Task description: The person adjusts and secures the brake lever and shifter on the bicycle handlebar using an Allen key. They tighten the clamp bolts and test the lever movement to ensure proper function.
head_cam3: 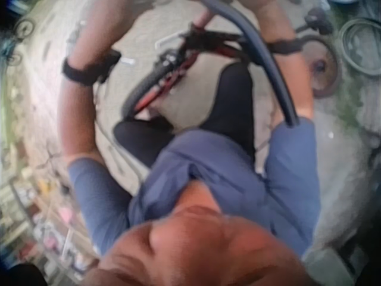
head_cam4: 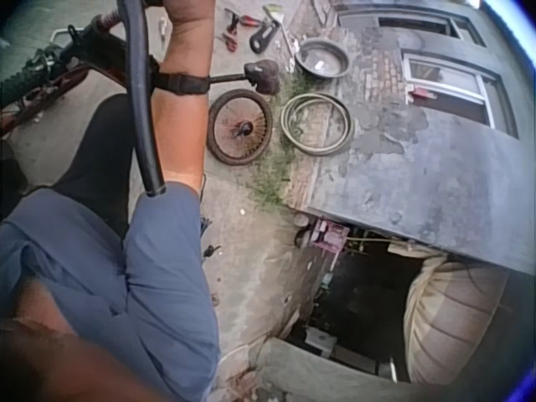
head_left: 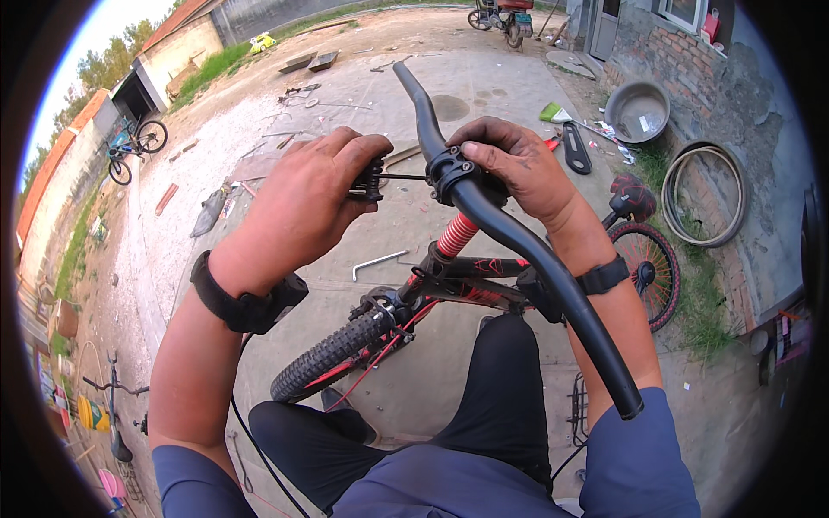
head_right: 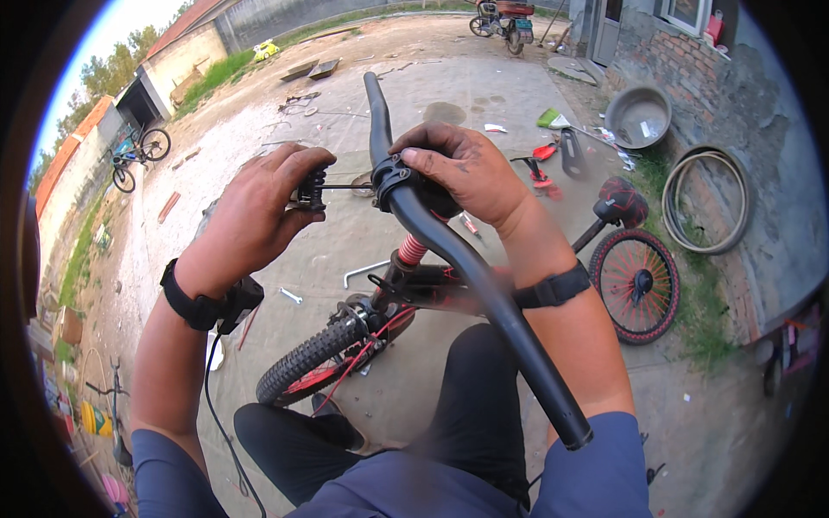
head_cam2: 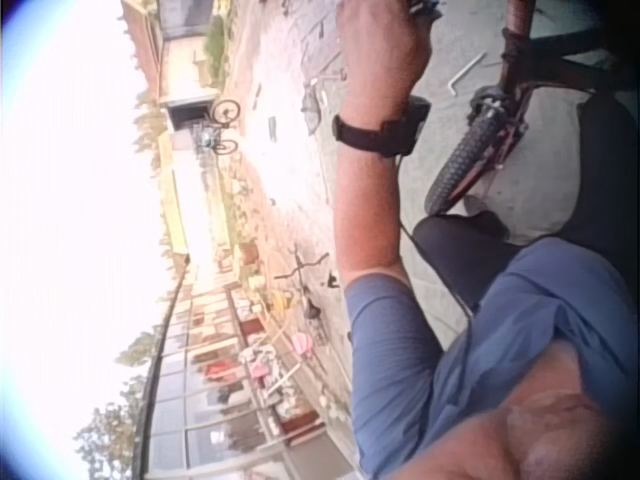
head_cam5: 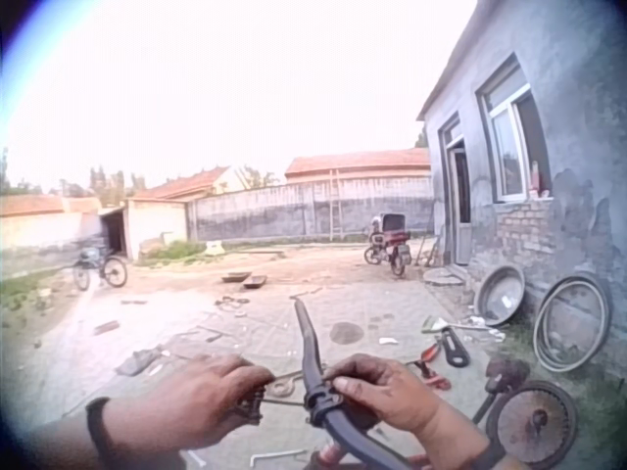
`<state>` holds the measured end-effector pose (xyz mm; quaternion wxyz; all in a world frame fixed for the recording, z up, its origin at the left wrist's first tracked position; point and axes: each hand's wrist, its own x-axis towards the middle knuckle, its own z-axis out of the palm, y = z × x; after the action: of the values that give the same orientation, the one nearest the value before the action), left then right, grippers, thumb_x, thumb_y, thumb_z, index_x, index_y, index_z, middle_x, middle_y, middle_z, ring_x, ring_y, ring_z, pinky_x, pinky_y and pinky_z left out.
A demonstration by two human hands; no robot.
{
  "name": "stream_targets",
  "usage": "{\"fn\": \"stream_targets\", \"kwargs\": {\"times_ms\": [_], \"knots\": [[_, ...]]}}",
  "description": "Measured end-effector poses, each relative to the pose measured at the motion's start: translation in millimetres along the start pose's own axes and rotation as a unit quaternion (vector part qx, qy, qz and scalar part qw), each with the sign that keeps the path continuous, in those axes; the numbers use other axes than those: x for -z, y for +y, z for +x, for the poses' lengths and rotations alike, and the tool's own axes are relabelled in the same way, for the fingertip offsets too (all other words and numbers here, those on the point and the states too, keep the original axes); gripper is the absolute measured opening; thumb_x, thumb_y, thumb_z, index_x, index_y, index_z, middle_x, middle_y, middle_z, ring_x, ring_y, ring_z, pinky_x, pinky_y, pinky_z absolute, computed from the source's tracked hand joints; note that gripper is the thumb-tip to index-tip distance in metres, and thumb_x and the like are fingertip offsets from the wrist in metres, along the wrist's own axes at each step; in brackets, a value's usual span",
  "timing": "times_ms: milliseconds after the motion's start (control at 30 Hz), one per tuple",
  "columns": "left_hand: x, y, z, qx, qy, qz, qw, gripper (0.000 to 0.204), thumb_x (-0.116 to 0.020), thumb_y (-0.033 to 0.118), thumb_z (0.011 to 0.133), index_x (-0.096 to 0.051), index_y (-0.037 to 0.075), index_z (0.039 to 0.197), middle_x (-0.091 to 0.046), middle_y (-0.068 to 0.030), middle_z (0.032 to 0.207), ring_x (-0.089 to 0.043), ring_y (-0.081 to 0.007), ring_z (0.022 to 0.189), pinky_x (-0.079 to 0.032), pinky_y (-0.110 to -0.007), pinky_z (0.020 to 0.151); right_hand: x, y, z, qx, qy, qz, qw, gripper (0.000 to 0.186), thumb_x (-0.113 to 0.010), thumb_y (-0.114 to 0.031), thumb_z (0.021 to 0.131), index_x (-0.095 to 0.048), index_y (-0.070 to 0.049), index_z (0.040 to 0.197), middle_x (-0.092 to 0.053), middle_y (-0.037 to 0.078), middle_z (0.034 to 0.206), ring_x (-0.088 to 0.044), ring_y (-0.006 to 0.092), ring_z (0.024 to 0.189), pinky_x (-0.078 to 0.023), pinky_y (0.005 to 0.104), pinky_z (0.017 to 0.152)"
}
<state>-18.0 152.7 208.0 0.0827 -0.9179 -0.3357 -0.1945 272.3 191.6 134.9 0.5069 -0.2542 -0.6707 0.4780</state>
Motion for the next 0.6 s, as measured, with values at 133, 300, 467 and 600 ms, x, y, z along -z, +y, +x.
{"fn": "stream_targets", "kwargs": {"times_ms": [133, 300, 467, 600], "knots": [[3, 2, 6, -0.044, 0.03, 0.039, 0.998, 0.051, -0.077, 0.007, 0.084, -0.061, 0.01, 0.132, -0.066, -0.0139, 0.124, -0.064, -0.0386, 0.116, -0.05, -0.047, 0.1, 0, 0, 0, -0.001, 0.005, 0.001, 1.0, 0.025, -0.069, -0.021, 0.104, -0.073, -0.001, 0.119, -0.073, 0.001, 0.099, -0.066, 0.0067, 0.086, -0.056, 0.0241, 0.079], [10, -10, 26, -0.176, 0.089, 0.141, 0.97, 0.041, -0.069, 0.004, 0.086, -0.066, 0.01, 0.126, -0.067, -0.0102, 0.118, -0.065, -0.0337, 0.113, -0.051, -0.044, 0.099, -2, 0, 1, -0.002, 0.004, -0.002, 1.0, 0.025, -0.068, -0.02, 0.104, -0.073, -0.001, 0.119, -0.073, 0.002, 0.099, -0.067, 0.0068, 0.086, -0.056, 0.0242, 0.079], [9, -9, 25, -0.115, 0.027, 0.067, 0.991, 0.041, -0.072, 0.009, 0.086, -0.066, 0.01, 0.127, -0.067, -0.0094, 0.115, -0.065, -0.032, 0.11, -0.053, -0.042, 0.093, -1, -1, 0, -0.001, 0.006, -0.004, 1.0, 0.025, -0.068, -0.021, 0.104, -0.073, -0.001, 0.118, -0.073, 0.001, 0.098, -0.066, 0.0065, 0.085, -0.055, 0.0239, 0.078], [14, -1, 16, -0.031, -0.011, 0.009, 0.999, 0.049, -0.079, 0.017, 0.089, -0.062, 0.006, 0.134, -0.07, -0.0147, 0.109, -0.069, -0.0334, 0.1, -0.055, -0.043, 0.087, 0, 0, -1, -0.003, 0.007, -0.011, 1.0, 0.026, -0.068, -0.023, 0.104, -0.073, -0.001, 0.118, -0.073, 0.0, 0.097, -0.066, 0.0064, 0.085, -0.055, 0.0236, 0.078]]}}
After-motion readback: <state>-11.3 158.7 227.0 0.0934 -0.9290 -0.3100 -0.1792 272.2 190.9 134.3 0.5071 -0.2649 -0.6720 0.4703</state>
